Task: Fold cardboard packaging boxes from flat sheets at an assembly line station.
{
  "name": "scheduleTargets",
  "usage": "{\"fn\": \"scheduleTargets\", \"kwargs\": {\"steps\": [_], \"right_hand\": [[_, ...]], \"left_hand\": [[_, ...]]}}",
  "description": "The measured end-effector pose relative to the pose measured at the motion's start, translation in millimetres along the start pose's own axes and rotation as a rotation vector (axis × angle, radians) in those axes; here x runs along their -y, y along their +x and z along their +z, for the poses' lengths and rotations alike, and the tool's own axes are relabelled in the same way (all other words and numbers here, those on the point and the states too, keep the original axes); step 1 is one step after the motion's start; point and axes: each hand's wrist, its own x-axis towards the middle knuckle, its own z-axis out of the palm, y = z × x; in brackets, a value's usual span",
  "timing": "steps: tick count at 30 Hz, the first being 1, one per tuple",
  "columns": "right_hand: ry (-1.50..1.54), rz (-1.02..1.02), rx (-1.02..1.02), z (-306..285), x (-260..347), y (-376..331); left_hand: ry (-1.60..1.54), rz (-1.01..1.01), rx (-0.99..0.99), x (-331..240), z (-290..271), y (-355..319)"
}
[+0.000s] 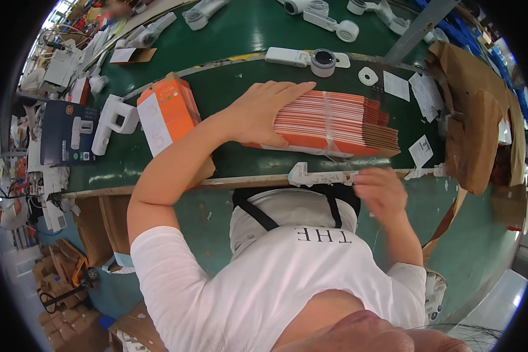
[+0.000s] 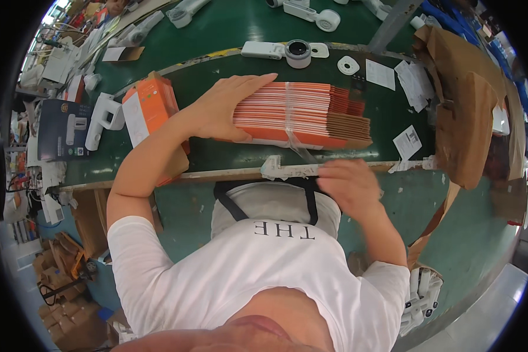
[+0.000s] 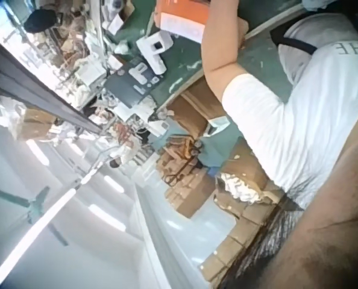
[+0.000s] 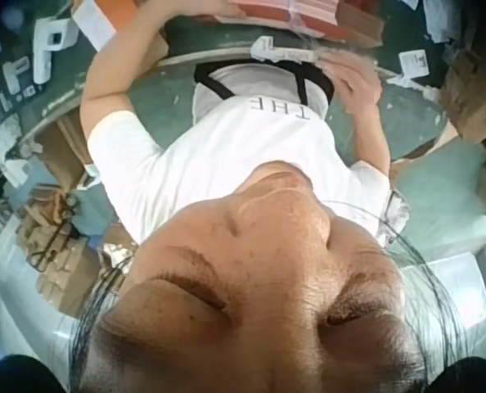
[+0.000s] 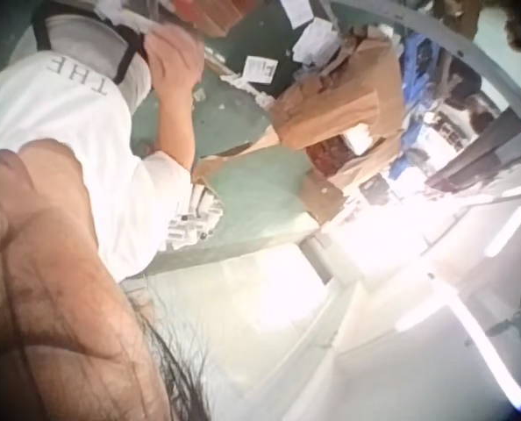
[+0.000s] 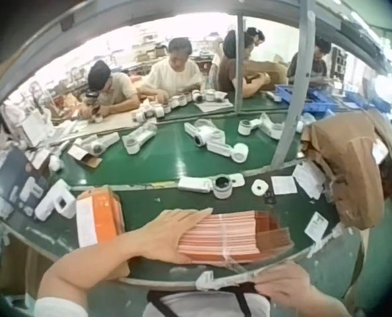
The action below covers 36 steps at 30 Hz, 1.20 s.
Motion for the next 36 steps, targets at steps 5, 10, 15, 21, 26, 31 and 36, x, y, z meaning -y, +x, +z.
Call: {"fn": "scheduleTargets", "kwargs": {"steps": [5,10,15,21,26,31,36], "right_hand": [[0.639,0.511,-1.181,-125.0,-63.2,-53.2],[0.419,0.667,-0.403,-12.4,-21.2,0.8],[0.006,0.384,-0.251,71.0,5.7,82.7],[0.75,0.607,-0.696,127.5,-28.1,82.9],[1.169,0.671,-0.659,123.9,-44.7,66.0],[1.398,0.765,-0.649,108.3,-38.3,64.0],[0.923,0.746,-0.111,89.2,-31.7,64.6]], "left_hand": [[-0.099,-0.028,-0.032,16.9,-11.9,-4.9],[-0.117,-0.095,-0.117,21.7,-3.2,1.7],[-0.003,-0.179,-0.212,1.5,14.7,3.7],[0.189,-0.318,-0.27,-12.6,27.0,18.0],[0.304,-0.315,-0.219,-11.4,29.8,20.8],[0.36,-0.311,-0.18,-12.5,26.8,23.3],[0.346,-0.329,-0.151,-11.1,22.6,22.8]]}}
